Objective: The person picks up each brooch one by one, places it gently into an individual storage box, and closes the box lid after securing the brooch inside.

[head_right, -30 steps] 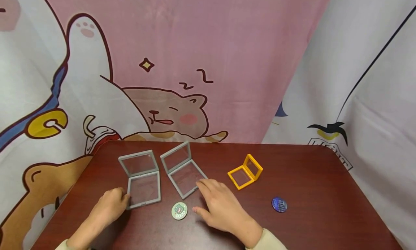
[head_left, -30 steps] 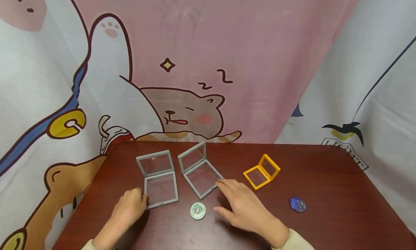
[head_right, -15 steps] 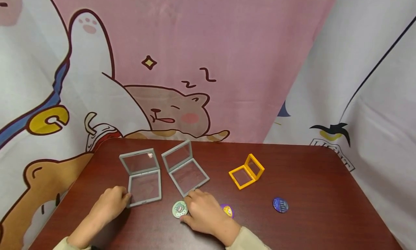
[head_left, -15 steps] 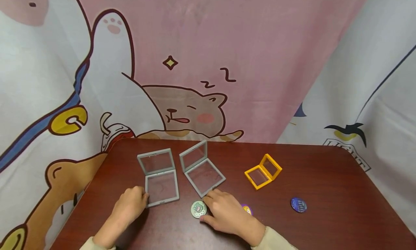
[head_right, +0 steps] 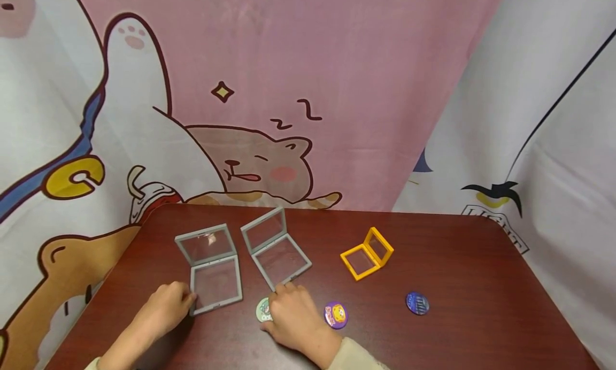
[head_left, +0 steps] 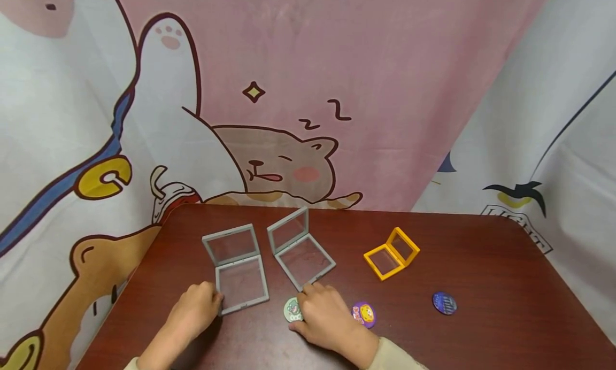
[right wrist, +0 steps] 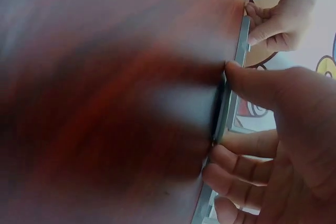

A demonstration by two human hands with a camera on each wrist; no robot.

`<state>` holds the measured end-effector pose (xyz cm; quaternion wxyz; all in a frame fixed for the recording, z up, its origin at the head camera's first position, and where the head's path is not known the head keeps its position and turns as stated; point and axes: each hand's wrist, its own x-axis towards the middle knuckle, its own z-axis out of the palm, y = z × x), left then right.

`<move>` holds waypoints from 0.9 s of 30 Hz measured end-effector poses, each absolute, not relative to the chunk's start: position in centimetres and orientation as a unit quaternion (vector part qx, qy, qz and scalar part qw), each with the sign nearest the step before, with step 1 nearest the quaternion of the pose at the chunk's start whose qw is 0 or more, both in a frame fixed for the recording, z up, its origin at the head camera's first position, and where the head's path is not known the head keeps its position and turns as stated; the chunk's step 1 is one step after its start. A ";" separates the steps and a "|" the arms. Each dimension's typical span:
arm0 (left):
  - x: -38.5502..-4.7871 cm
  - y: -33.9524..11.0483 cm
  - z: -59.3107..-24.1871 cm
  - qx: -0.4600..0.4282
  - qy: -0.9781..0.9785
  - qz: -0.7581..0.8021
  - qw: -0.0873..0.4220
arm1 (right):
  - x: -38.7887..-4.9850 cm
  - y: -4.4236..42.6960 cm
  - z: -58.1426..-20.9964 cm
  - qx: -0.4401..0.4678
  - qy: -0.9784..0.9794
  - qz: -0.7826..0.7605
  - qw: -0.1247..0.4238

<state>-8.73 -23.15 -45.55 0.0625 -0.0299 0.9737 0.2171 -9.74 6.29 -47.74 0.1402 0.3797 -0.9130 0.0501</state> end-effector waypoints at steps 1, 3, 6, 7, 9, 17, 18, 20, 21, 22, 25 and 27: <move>-8.7 -23.1 -45.5 -0.029 0.974 0.217 0.062 | -9.7 6.2 -47.8 0.377 -0.914 0.048 0.138; -8.6 -23.1 -45.5 -0.029 0.974 0.217 0.062 | -9.7 6.0 -47.8 0.373 -0.917 0.049 0.133; -8.5 -23.1 -45.5 -0.028 0.974 0.217 0.064 | -9.8 5.8 -47.7 0.368 -0.920 0.052 0.124; -8.4 -23.1 -45.5 -0.027 0.974 0.216 0.063 | -9.8 5.7 -47.6 0.367 -0.920 0.055 0.122; -8.3 -23.0 -45.4 -0.025 0.974 0.216 0.061 | -9.9 5.6 -47.5 0.366 -0.921 0.060 0.118; -7.7 -22.7 -45.7 -0.020 0.975 0.213 0.062 | -10.0 5.3 -47.3 0.373 -0.915 0.106 0.113; -7.7 -22.7 -45.7 -0.019 0.975 0.213 0.061 | -10.1 5.2 -47.2 0.374 -0.912 0.114 0.120; -7.6 -22.7 -45.8 -0.020 0.975 0.212 0.061 | -10.3 5.0 -47.1 0.375 -0.908 0.129 0.135; -7.5 -22.6 -45.8 -0.020 0.975 0.212 0.061 | -10.4 4.9 -47.0 0.375 -0.906 0.135 0.143; -7.5 -22.6 -45.8 -0.019 0.975 0.213 0.061 | -10.5 4.8 -46.9 0.375 -0.904 0.140 0.150; -7.4 -22.7 -46.1 -0.011 0.974 0.217 0.055 | -10.8 4.4 -46.6 0.373 -0.900 0.152 0.164; -7.3 -23.0 -46.8 -0.001 0.975 0.215 0.048 | -11.0 4.1 -46.3 0.371 -0.899 0.161 0.168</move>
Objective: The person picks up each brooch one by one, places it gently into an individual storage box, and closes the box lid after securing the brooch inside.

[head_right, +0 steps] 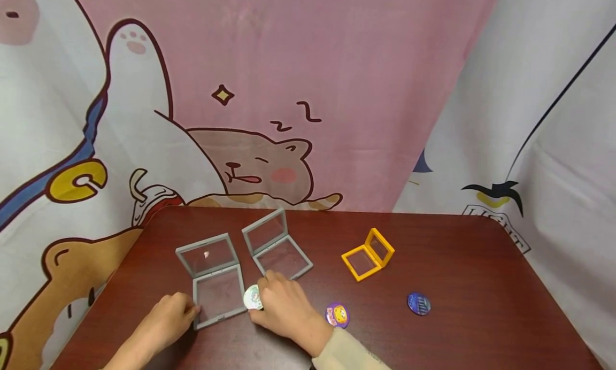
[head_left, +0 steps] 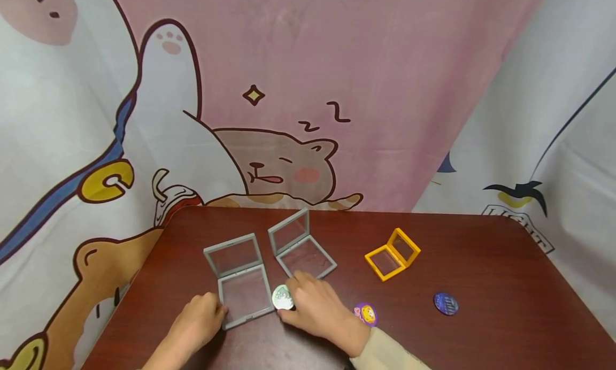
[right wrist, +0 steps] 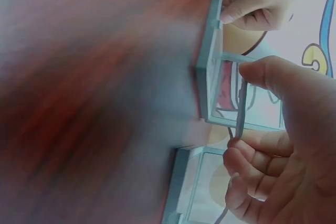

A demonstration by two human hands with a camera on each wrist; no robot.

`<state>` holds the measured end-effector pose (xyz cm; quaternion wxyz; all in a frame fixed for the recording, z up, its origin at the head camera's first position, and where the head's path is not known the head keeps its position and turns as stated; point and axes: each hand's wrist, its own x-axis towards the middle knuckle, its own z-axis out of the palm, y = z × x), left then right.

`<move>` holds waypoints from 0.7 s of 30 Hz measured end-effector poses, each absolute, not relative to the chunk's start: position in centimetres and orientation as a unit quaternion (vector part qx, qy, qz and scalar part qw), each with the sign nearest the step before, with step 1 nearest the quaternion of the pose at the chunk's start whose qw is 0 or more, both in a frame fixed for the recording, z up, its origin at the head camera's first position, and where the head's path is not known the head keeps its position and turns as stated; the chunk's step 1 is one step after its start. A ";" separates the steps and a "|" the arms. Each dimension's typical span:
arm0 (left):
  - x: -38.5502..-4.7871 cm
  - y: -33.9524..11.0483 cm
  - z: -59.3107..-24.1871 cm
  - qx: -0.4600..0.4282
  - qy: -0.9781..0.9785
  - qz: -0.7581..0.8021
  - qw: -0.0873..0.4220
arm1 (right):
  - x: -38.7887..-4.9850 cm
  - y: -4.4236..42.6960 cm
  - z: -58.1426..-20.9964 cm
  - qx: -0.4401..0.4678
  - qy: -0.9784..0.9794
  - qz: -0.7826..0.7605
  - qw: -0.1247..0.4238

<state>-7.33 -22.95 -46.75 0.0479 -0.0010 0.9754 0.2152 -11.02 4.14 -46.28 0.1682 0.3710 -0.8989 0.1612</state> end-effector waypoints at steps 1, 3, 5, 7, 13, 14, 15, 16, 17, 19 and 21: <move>-7.3 -23.0 -46.9 0.002 0.975 0.216 0.046 | -11.1 4.0 -46.1 0.371 -0.898 0.166 0.169; -7.3 -23.0 -47.1 0.005 0.975 0.216 0.044 | -11.3 3.6 -45.8 0.369 -0.897 0.176 0.169; -7.2 -23.0 -47.1 0.003 0.975 0.216 0.045 | -11.5 3.2 -45.6 0.369 -0.895 0.187 0.168; -7.2 -22.8 -46.8 -0.002 0.974 0.221 0.050 | -11.6 2.8 -45.4 0.369 -0.893 0.195 0.169; -7.1 -23.1 -47.5 0.002 0.976 0.216 0.041 | -12.0 1.3 -45.6 0.381 -0.883 0.212 0.176; -7.1 -23.2 -47.7 0.004 0.976 0.216 0.040 | -12.1 1.1 -45.7 0.382 -0.882 0.214 0.176; -7.1 -23.3 -47.9 0.007 0.976 0.214 0.037 | -12.1 0.8 -45.8 0.383 -0.881 0.213 0.176; -7.1 -23.5 -48.4 0.012 0.978 0.207 0.032 | -12.1 0.6 -46.0 0.383 -0.882 0.210 0.175; -7.1 -23.7 -48.7 0.017 0.978 0.206 0.028 | -12.2 0.3 -46.2 0.384 -0.883 0.207 0.174; -7.1 -23.8 -49.2 0.022 0.979 0.200 0.027 | -12.2 -0.1 -46.5 0.383 -0.886 0.198 0.169; -7.0 -23.7 -49.0 0.022 0.979 0.201 0.029 | -12.2 -0.6 -46.9 0.385 -0.889 0.183 0.165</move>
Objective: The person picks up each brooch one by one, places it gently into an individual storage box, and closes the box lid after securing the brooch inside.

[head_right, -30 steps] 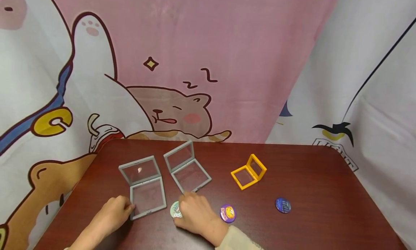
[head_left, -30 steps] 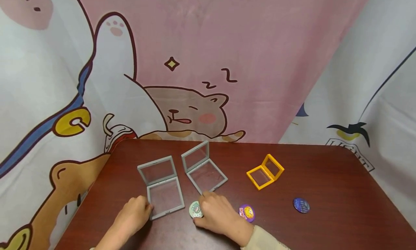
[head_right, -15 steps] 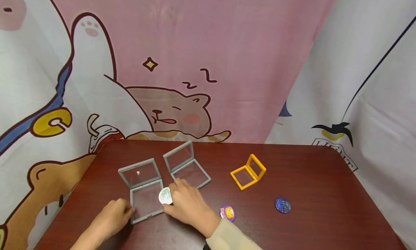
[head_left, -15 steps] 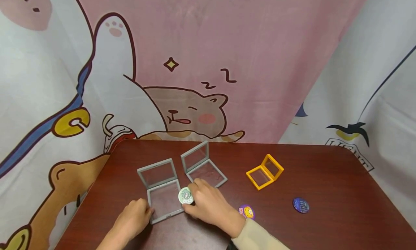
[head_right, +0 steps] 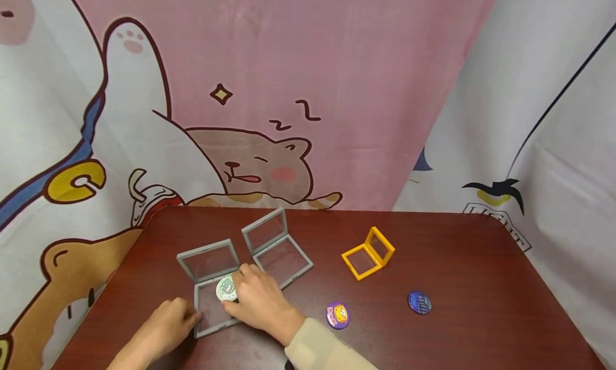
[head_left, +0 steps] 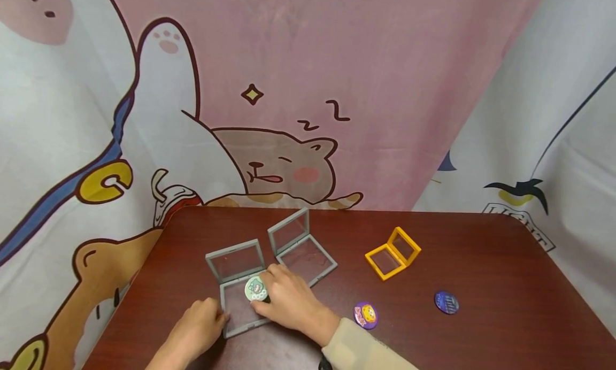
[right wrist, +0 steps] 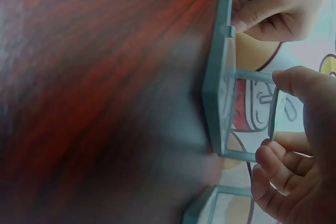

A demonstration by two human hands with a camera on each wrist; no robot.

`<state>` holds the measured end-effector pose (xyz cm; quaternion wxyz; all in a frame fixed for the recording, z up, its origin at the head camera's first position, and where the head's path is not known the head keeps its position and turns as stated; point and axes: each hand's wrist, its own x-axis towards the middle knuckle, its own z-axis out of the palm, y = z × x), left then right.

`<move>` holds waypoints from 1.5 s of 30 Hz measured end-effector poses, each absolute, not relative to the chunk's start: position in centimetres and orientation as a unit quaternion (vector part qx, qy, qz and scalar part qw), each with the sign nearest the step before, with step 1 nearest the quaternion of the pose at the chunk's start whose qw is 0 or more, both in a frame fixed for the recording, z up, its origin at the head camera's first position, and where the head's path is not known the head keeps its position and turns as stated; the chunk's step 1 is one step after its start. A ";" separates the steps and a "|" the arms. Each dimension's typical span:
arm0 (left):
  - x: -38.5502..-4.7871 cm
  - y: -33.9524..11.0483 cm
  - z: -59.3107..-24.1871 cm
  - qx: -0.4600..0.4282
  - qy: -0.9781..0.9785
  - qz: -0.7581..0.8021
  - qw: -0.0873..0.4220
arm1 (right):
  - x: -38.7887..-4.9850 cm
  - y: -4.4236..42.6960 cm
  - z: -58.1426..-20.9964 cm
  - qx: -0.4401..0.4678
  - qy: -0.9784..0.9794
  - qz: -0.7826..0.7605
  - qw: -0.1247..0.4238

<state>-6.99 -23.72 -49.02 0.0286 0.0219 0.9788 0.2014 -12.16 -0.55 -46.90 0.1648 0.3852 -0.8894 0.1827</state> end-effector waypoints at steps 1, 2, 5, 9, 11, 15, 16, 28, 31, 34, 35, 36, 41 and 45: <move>-6.9 -23.5 -48.6 0.018 0.977 0.208 0.036 | -12.1 -0.8 -47.1 0.388 -0.890 0.174 0.163; -6.8 -23.2 -48.0 0.013 0.975 0.216 0.043 | -12.1 -0.9 -47.3 0.390 -0.892 0.164 0.160; -6.5 -22.5 -46.6 0.001 0.974 0.222 0.055 | -12.1 -1.4 -47.8 0.394 -0.895 0.138 0.155; -6.6 -22.6 -47.0 -0.007 0.974 0.220 0.059 | -12.3 -2.0 -48.0 0.392 -0.900 0.120 0.146; -6.6 -22.7 -47.0 -0.004 0.973 0.223 0.056 | -12.4 -2.3 -48.0 0.392 -0.902 0.113 0.142; -6.4 -22.6 -46.5 0.005 0.972 0.231 0.046 | -12.4 -2.7 -48.1 0.393 -0.905 0.098 0.129; -6.4 -22.7 -46.6 0.007 0.971 0.233 0.044 | -12.4 -2.8 -48.1 0.392 -0.907 0.094 0.125; -6.6 -23.7 -47.9 0.031 0.968 0.248 0.034 | -12.7 -2.5 -47.7 0.403 -0.904 0.108 0.087; -6.7 -23.5 -47.4 0.026 0.966 0.253 0.043 | -13.2 -1.9 -46.9 0.398 -0.901 0.146 0.094; -6.7 -23.4 -47.4 0.028 0.969 0.243 0.043 | -13.9 -1.3 -45.6 0.390 -0.894 0.187 0.117; -6.7 -23.3 -47.3 0.028 0.969 0.241 0.040 | -14.1 -1.2 -45.1 0.390 -0.891 0.199 0.125; -6.7 -23.3 -47.2 0.026 0.969 0.240 0.041 | -14.4 -1.1 -44.6 0.389 -0.887 0.210 0.132; -6.5 -22.7 -46.2 0.010 0.969 0.243 0.045 | -15.3 -0.8 -42.6 0.382 -0.881 0.232 0.156; -6.4 -22.5 -45.9 0.001 0.970 0.239 0.054 | -15.8 -0.9 -41.7 0.376 -0.883 0.235 0.152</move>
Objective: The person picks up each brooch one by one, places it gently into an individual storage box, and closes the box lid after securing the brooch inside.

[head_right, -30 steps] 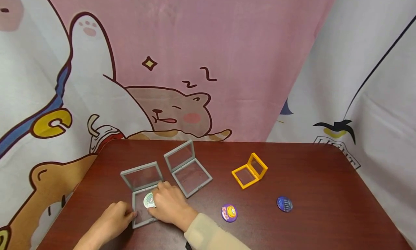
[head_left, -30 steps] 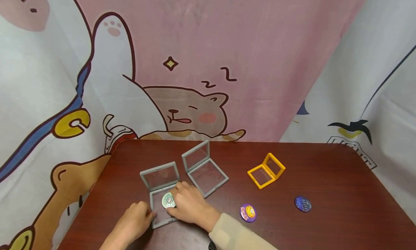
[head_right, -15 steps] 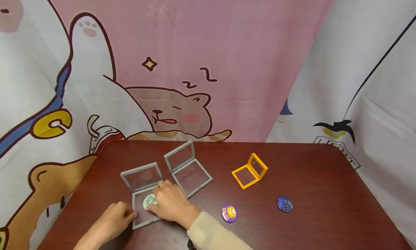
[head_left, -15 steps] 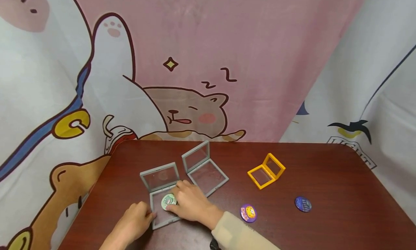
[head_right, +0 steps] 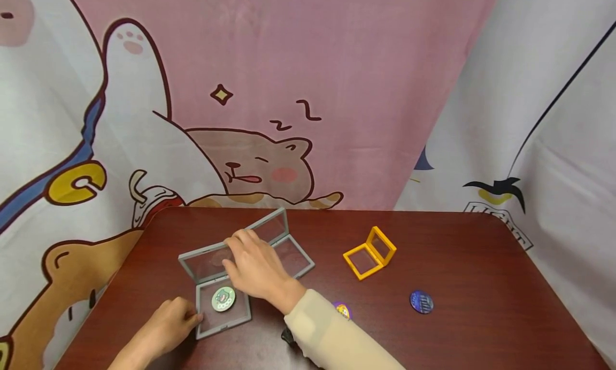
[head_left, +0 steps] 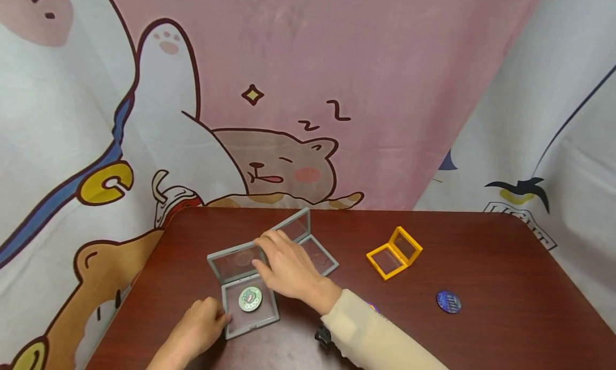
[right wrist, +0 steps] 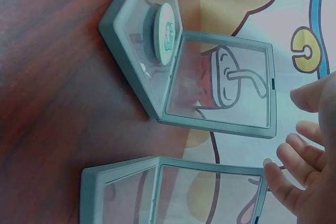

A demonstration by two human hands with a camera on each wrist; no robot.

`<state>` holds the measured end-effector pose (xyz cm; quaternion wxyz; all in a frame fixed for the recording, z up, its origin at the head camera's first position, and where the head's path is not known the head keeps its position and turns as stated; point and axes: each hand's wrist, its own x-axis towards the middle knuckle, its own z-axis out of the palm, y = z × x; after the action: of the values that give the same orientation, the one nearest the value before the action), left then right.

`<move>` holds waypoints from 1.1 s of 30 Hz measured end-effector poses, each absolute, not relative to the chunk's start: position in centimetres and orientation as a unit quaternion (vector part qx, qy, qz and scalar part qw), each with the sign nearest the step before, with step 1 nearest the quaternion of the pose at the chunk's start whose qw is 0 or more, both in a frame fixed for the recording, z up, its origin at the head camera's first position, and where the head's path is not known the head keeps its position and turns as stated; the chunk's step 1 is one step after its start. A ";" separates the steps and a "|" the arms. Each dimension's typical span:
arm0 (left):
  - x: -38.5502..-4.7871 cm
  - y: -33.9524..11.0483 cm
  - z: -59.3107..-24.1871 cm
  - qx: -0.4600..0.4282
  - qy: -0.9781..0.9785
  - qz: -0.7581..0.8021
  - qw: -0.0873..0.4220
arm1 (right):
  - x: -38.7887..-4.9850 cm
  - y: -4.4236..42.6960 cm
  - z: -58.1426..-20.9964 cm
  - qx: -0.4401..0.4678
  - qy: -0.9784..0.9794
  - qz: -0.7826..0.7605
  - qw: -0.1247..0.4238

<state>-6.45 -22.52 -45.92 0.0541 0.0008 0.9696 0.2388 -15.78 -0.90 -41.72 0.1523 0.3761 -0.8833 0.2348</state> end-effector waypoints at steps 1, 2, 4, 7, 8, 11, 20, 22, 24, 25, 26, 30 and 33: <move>-6.5 -22.5 -45.9 0.000 0.970 0.238 0.055 | -15.8 -0.9 -41.6 0.375 -0.884 0.235 0.148; -6.5 -22.5 -45.9 -0.001 0.970 0.238 0.056 | -15.9 -1.0 -41.5 0.374 -0.886 0.234 0.143; -6.6 -22.6 -46.0 0.000 0.969 0.239 0.056 | -15.9 -1.1 -41.4 0.370 -0.891 0.226 0.131; -6.8 -22.9 -46.6 0.006 0.968 0.245 0.052 | -15.8 -1.3 -41.4 0.365 -0.900 0.208 0.113; -6.9 -23.1 -47.0 0.009 0.967 0.248 0.051 | -15.8 -1.4 -41.4 0.365 -0.902 0.202 0.107; -7.3 -24.1 -48.7 0.029 0.968 0.246 0.044 | -15.6 -1.5 -41.5 0.366 -0.905 0.195 0.099; -6.9 -23.4 -47.2 0.014 0.965 0.256 0.049 | -15.6 -1.5 -41.8 0.390 -0.887 0.212 0.128; -6.8 -23.0 -46.5 0.000 0.966 0.251 0.064 | -15.5 -1.4 -41.8 0.397 -0.882 0.215 0.134; -6.8 -22.8 -46.0 -0.005 0.966 0.248 0.071 | -15.4 -1.3 -41.8 0.403 -0.878 0.217 0.136; -6.9 -22.8 -46.0 -0.004 0.966 0.247 0.071 | -15.4 -1.2 -41.8 0.406 -0.877 0.217 0.136; -6.9 -22.8 -46.0 -0.003 0.966 0.248 0.071 | -15.4 -1.1 -41.9 0.409 -0.876 0.217 0.137; -6.9 -23.0 -46.2 0.004 0.965 0.253 0.065 | -15.2 -0.9 -41.9 0.418 -0.871 0.216 0.141; -7.0 -23.1 -46.3 0.006 0.964 0.257 0.062 | -15.2 -0.7 -41.8 0.425 -0.867 0.214 0.147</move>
<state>-7.00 -23.08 -46.34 0.0621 0.0056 0.9644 0.2571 -15.17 -0.67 -41.84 0.1473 0.4254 -0.8670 0.2137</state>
